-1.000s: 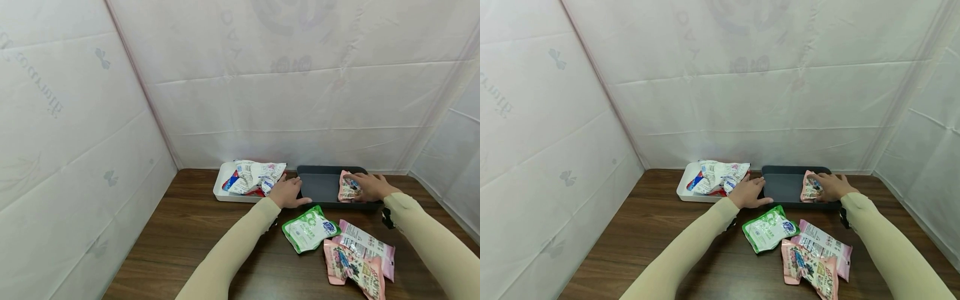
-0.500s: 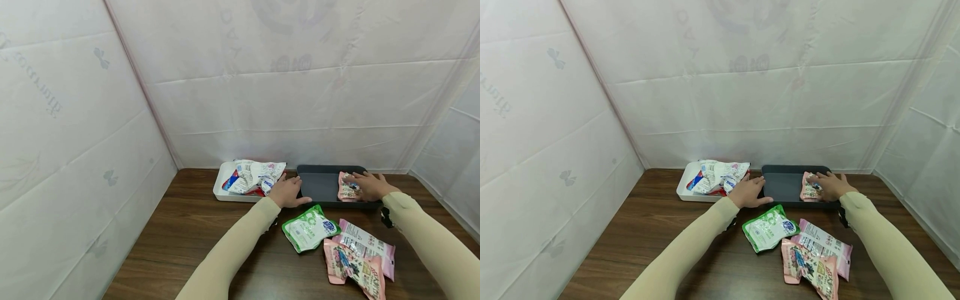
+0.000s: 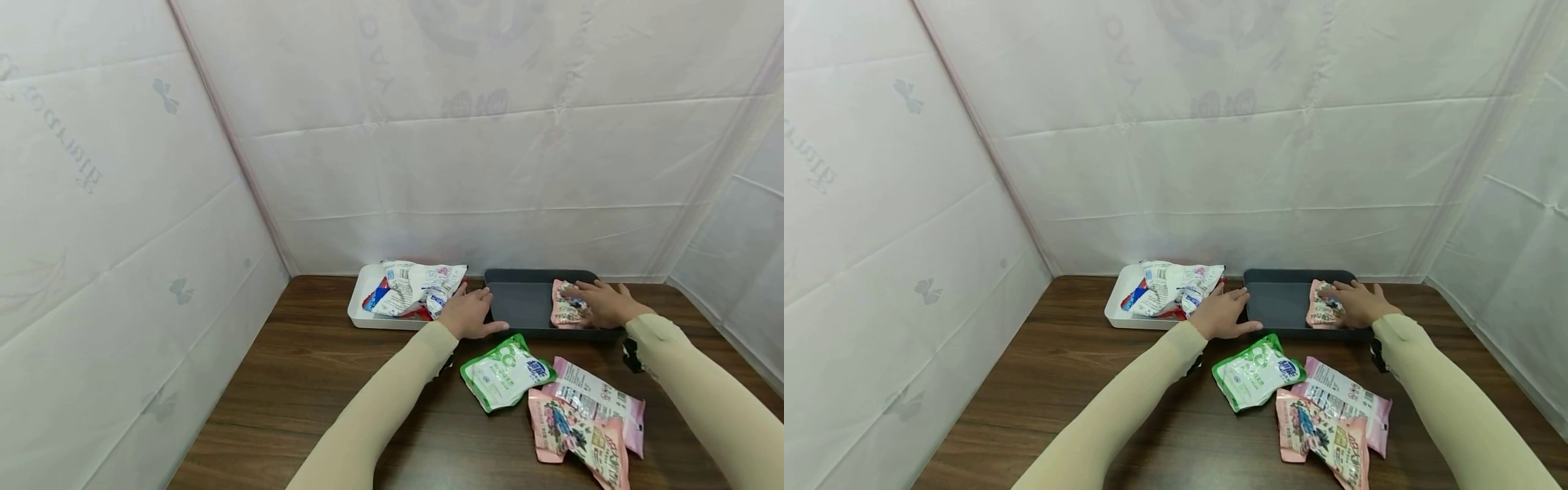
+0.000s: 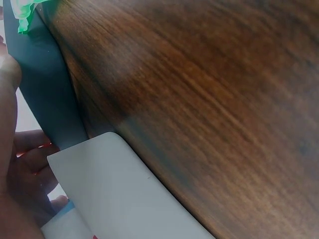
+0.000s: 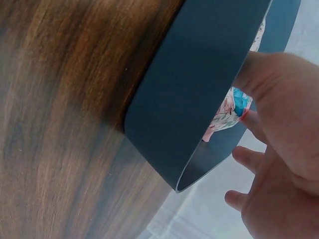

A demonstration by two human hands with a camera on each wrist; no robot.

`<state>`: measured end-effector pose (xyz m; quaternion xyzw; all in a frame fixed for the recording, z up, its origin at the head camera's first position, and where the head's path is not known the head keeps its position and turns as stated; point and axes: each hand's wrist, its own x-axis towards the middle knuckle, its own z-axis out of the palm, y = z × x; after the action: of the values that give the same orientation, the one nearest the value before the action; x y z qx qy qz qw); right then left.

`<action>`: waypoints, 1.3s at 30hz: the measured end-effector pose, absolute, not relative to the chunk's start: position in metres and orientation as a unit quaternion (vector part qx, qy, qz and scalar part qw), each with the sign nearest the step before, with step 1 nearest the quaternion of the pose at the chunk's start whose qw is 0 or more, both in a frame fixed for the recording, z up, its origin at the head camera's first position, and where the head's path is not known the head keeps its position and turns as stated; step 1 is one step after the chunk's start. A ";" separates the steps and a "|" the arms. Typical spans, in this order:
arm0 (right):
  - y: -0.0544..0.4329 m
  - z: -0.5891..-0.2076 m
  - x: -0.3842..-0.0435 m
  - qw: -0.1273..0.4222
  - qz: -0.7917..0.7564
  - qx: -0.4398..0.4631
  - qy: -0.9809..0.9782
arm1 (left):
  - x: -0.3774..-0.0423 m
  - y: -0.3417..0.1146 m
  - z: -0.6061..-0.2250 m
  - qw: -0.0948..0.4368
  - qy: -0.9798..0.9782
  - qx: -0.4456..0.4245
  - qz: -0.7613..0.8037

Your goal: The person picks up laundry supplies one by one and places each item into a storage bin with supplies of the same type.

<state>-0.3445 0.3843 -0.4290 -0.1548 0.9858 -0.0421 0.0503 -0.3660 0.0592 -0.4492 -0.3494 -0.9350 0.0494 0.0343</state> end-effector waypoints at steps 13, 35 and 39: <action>0.383 -0.428 -0.337 0.006 -0.041 -0.186 0.982 | -0.367 0.059 -0.451 0.030 -0.936 -0.347 0.047; 0.363 -0.426 -0.306 -0.080 -0.104 -0.178 0.975 | -0.367 0.060 -0.450 0.032 -0.936 -0.348 0.054; 0.355 -0.425 -0.298 -0.111 -0.100 -0.178 0.973 | -0.367 0.060 -0.451 0.032 -0.936 -0.347 0.056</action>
<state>-0.2981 0.3554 -0.4246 -0.1784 0.9726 -0.0996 -0.1108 -0.3672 0.0596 -0.4506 -0.3465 -0.9359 0.0555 0.0320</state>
